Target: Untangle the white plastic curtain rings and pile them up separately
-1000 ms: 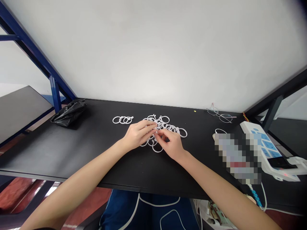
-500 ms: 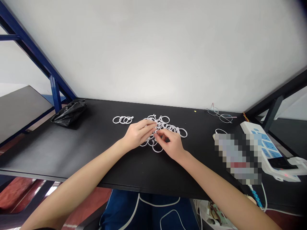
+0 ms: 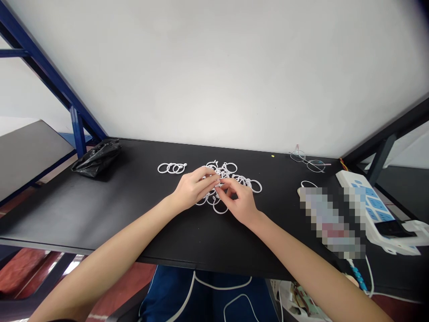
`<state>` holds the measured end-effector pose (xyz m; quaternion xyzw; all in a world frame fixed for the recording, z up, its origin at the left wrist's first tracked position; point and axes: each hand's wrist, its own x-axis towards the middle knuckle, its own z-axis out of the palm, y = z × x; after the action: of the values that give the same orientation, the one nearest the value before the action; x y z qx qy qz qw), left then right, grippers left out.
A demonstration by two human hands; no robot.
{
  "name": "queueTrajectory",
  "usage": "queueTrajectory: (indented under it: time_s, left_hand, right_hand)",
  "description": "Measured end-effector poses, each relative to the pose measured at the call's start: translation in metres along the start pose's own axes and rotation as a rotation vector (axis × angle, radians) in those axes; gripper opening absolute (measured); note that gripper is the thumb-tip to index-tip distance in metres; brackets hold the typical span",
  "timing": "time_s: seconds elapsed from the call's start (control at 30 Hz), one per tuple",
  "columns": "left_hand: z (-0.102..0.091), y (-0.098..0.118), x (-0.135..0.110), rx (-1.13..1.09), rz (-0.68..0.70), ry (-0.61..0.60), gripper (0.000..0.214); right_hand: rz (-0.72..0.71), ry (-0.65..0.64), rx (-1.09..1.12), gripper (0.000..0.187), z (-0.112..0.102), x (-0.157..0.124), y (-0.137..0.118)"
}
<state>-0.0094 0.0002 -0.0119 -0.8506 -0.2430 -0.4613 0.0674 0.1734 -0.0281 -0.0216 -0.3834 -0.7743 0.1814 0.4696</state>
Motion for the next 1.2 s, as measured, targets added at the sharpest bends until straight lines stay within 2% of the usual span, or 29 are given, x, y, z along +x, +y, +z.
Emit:
queueTrajectory:
  time_s: [0.23,0.53,0.77,1.07,1.2]
  left_hand:
    - [0.0001,0.0014,0.0002,0.013,-0.015,-0.013,0.017]
    - [0.0004,0.0005,0.0,0.018,0.033,0.006,0.014]
    - [0.0014,-0.0017,-0.0042,-0.065,0.066,-0.014,0.015]
    - [0.0028,0.0025,-0.0034,-0.069,0.106,0.081,0.014]
    - [0.0032,0.0039,-0.0044,-0.085,0.11,0.061,0.02]
  right_hand:
    - [-0.002,-0.006,-0.009,0.01,0.0001,0.0,0.0005]
    - [-0.015,-0.005,0.001,0.013,-0.0003,0.0006,0.0004]
    - [-0.042,-0.001,-0.002,0.012,0.0002,-0.0002,0.0005]
    - [-0.044,0.017,0.044,0.016,0.0002,-0.0017,0.0021]
    - [-0.046,0.045,0.037,0.013,0.0003,-0.0014,0.0033]
